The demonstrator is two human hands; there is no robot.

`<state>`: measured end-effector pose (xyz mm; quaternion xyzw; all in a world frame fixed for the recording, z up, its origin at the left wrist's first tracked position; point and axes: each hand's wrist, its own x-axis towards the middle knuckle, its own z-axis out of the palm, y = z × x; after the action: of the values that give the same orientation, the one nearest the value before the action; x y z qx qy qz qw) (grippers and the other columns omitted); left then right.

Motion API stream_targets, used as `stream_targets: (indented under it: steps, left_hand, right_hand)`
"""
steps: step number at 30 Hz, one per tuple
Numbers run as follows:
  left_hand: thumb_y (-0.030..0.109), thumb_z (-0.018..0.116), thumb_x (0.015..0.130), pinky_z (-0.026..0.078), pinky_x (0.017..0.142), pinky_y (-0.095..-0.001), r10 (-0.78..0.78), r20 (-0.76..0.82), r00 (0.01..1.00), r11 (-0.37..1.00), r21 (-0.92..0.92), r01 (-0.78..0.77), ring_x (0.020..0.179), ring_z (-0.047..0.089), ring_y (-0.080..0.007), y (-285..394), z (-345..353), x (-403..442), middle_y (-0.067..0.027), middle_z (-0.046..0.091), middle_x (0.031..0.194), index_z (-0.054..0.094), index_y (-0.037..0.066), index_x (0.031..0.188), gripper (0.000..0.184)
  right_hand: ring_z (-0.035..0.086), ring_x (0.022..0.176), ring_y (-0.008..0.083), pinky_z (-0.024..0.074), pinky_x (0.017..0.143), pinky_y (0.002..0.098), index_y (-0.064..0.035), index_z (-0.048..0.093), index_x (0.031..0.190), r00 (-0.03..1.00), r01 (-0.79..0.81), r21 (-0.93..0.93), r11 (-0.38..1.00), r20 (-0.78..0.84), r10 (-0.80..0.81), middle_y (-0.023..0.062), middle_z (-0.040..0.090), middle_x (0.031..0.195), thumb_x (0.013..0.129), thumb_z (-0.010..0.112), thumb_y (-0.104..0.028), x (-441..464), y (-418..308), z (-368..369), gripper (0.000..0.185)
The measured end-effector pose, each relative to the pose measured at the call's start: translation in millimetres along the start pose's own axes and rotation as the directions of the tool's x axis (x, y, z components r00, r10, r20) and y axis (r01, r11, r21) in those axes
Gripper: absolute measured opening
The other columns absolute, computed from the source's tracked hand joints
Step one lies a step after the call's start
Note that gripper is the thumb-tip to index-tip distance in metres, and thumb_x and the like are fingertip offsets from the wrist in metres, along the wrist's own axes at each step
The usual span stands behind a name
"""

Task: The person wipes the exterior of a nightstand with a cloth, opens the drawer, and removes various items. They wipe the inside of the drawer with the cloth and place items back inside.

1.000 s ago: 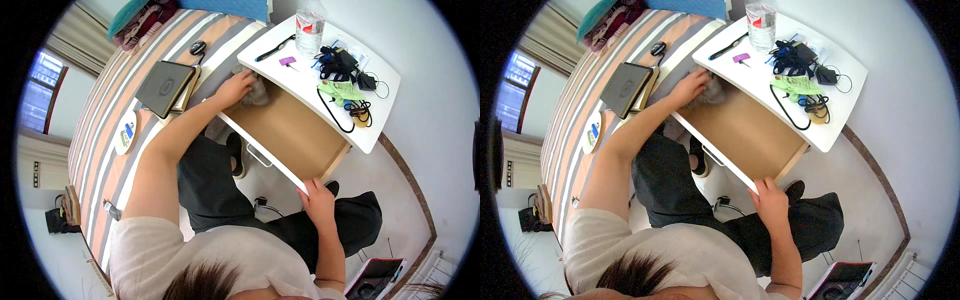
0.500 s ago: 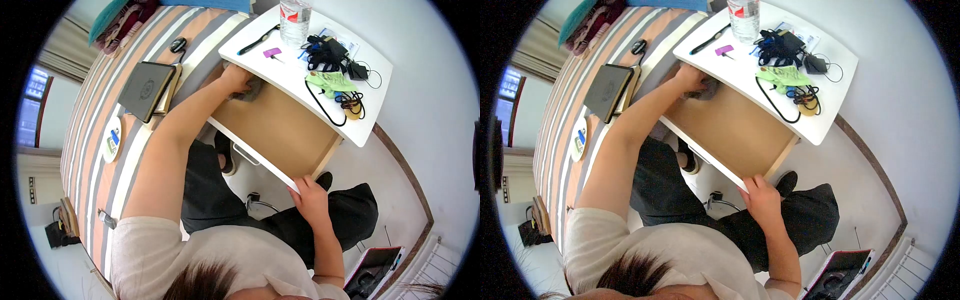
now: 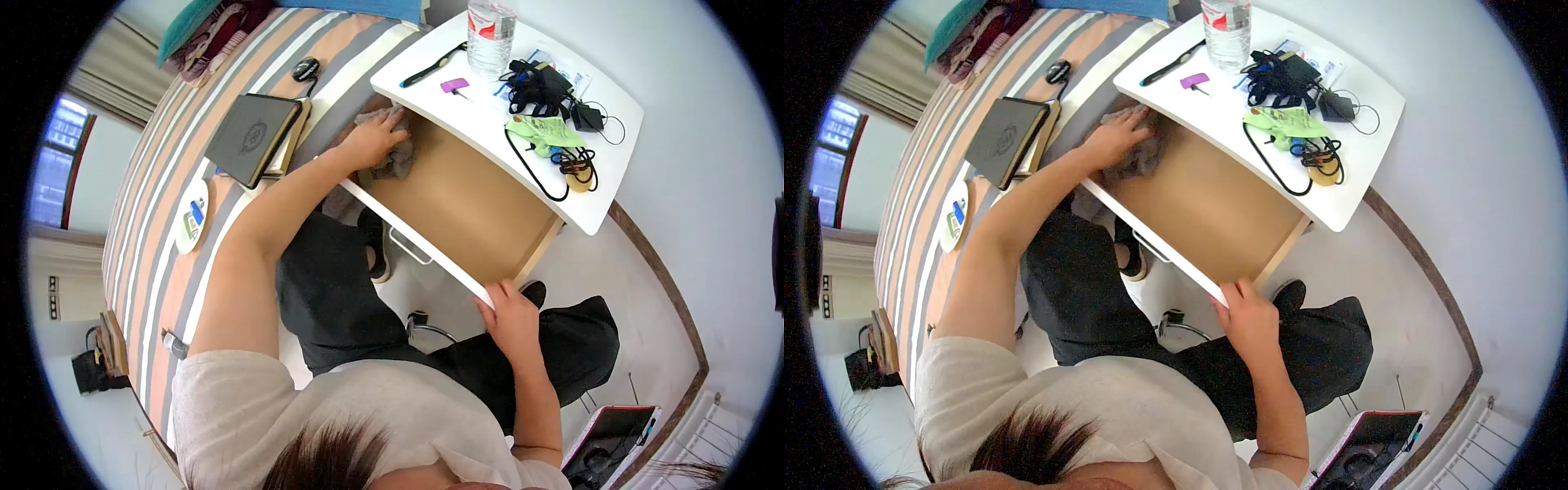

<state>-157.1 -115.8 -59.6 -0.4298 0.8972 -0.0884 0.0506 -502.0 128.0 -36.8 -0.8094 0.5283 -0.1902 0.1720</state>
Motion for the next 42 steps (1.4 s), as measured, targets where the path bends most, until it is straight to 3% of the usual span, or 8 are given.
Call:
stream_targets:
  steps: [6, 10, 21, 24, 26, 30, 36, 42]
  left_hand:
    - [0.007, 0.06, 0.077, 0.048, 0.089, -0.0438, 0.076, 0.075, 0.994, 0.987, -0.146, -0.064, 0.116, 0.051, -0.0352, -4, -11, -38, -0.016, 0.051, 0.128, 0.054, 0.016, 0.12, 0.044]
    - [0.03, 0.064, 0.08, 0.047, 0.082, -0.0449, -0.049, 0.472, 0.88, 0.966, -0.2, 0.161, 0.097, 0.061, -0.0354, 2, -63, -30, -0.0161, 0.065, 0.1, 0.054, 0.021, 0.122, 0.044]
    - [0.038, 0.063, 0.083, 0.043, 0.094, -0.0405, 0.319, 0.743, 0.588, 0.948, -0.262, -0.182, 0.112, 0.055, -0.0344, 88, -28, 44, -0.021, 0.056, 0.123, 0.048, 0.004, 0.129, 0.059]
    - [0.034, 0.06, 0.087, 0.044, 0.092, -0.0361, 0.55, 0.477, 0.685, 0.653, -0.758, 0.003, 0.109, 0.055, -0.0282, 132, -18, 51, -0.0193, 0.057, 0.121, 0.049, 0.004, 0.128, 0.052]
    - [0.029, 0.057, 0.091, 0.043, 0.091, -0.0333, 0.511, 0.355, 0.783, 0.564, -0.826, 0.006, 0.107, 0.054, -0.024, 190, -1, 53, -0.0182, 0.057, 0.119, 0.046, 0.003, 0.129, 0.047]
    - [0.026, 0.057, 0.091, 0.044, 0.09, -0.0341, 0.617, 0.262, 0.742, 0.331, -0.942, 0.057, 0.105, 0.056, -0.027, 225, -4, 67, -0.0191, 0.057, 0.116, 0.041, 0.006, 0.133, 0.049]
    - [0.016, 0.059, 0.084, 0.047, 0.085, -0.0416, 0.458, 0.377, 0.805, 0.821, -0.527, -0.22, 0.103, 0.058, -0.0323, 181, -17, 55, -0.0164, 0.06, 0.112, 0.049, 0.021, 0.129, 0.046]
    - [0.012, 0.059, 0.08, 0.049, 0.082, -0.0449, -0.06, 0.465, 0.883, 0.996, -0.035, 0.086, 0.097, 0.062, -0.035, 84, 4, 26, -0.0153, 0.06, 0.113, 0.052, 0.025, 0.128, 0.05]
  right_hand:
    - [0.061, 0.065, 0.0291, 0.0493, 0.055, 0.0381, -0.0081, 0.06, 0.094, 1.0, -0.004, -0.034, 0.999, 0.007, 0.004, 0.0098, 0.055, 0.083, 0.084, 0.063, -0.028, -3, -2, -2, 0.023]
    - [0.061, 0.068, 0.0305, 0.0495, 0.057, 0.0388, -0.008, 0.059, 0.094, 1.0, 0.009, -0.021, 1.0, -0.029, -0.009, 0.0103, 0.055, 0.084, 0.086, 0.061, -0.029, -6, -2, 1, 0.023]
    - [0.061, 0.072, 0.0305, 0.0503, 0.059, 0.0402, -0.0072, 0.056, 0.09, 0.997, 0.07, 0.012, 0.997, -0.043, -0.07, 0.01, 0.056, 0.081, 0.085, 0.062, -0.027, -7, 4, 1, 0.021]
    - [0.062, 0.072, 0.029, 0.0508, 0.06, 0.0392, -0.0077, 0.056, 0.089, 0.998, 0.062, -0.001, 0.998, -0.019, -0.062, 0.0092, 0.056, 0.082, 0.083, 0.063, -0.026, -6, 6, 1, 0.021]
    - [0.063, 0.072, 0.028, 0.051, 0.06, 0.0385, -0.0081, 0.055, 0.089, 0.997, 0.074, 0.003, 0.997, -0.03, -0.074, 0.0089, 0.056, 0.083, 0.083, 0.063, -0.027, -6, 5, 0, 0.021]
    - [0.062, 0.072, 0.027, 0.05, 0.059, 0.038, -0.0091, 0.055, 0.092, 0.998, 0.06, 0.004, 0.998, -0.03, -0.06, 0.0084, 0.054, 0.085, 0.084, 0.063, -0.028, -7, 9, 4, 0.022]
    - [0.062, 0.07, 0.0276, 0.0497, 0.058, 0.0383, -0.0091, 0.056, 0.091, 1.0, 0.025, -0.002, 1.0, -0.007, -0.025, 0.0086, 0.054, 0.083, 0.084, 0.062, -0.029, -6, 7, 1, 0.022]
    - [0.061, 0.069, 0.0296, 0.0495, 0.059, 0.0396, -0.0087, 0.057, 0.093, 0.999, 0.031, 0.025, 0.999, -0.029, -0.03, 0.0092, 0.055, 0.082, 0.084, 0.063, -0.029, -6, 2, 0, 0.022]
